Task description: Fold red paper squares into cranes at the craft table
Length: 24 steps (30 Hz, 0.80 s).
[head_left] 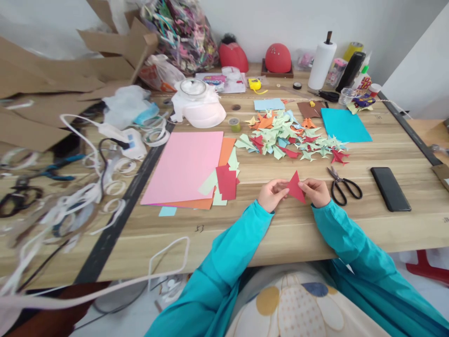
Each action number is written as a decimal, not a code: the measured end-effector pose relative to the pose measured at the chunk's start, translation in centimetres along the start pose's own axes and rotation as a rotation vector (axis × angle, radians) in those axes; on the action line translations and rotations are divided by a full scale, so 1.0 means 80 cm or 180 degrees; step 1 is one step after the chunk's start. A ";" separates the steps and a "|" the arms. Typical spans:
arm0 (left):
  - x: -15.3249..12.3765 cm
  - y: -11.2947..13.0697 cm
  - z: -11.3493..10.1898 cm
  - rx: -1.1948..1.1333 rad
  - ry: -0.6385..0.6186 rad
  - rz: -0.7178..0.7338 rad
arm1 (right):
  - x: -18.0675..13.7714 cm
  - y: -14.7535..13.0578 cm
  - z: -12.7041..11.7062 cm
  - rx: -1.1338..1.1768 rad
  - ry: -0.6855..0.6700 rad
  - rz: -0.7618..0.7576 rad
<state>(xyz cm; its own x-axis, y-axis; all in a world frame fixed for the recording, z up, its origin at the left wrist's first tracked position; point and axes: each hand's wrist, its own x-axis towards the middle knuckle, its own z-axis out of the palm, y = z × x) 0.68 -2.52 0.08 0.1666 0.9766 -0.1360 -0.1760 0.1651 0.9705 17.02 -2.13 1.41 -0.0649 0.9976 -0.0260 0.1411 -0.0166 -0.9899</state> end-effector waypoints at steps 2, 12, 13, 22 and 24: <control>0.000 -0.002 0.001 -0.0056 0.0071 0.0220 | -0.003 0.002 0.002 -0.0333 0.0288 -0.0192; -0.002 -0.022 0.010 0.0532 -0.0028 0.0530 | -0.013 0.006 0.009 -0.1233 0.0049 -0.0928; -0.002 -0.023 0.010 0.0460 -0.0030 0.0495 | -0.013 0.008 0.010 -0.1148 -0.0012 -0.0881; -0.003 -0.012 0.012 -0.0365 -0.0304 0.0200 | -0.007 0.016 0.009 -0.0380 -0.0397 -0.0395; -0.003 -0.010 0.011 -0.0374 -0.0289 0.0190 | -0.007 0.012 0.010 -0.0339 -0.0379 -0.0394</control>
<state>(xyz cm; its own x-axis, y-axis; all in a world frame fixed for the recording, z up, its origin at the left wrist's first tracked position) 1.63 -2.99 -0.48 0.2387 0.9695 -0.0549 -0.2996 0.1273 0.9455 16.44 -2.74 0.37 -0.2037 0.9763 0.0726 0.2279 0.1194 -0.9663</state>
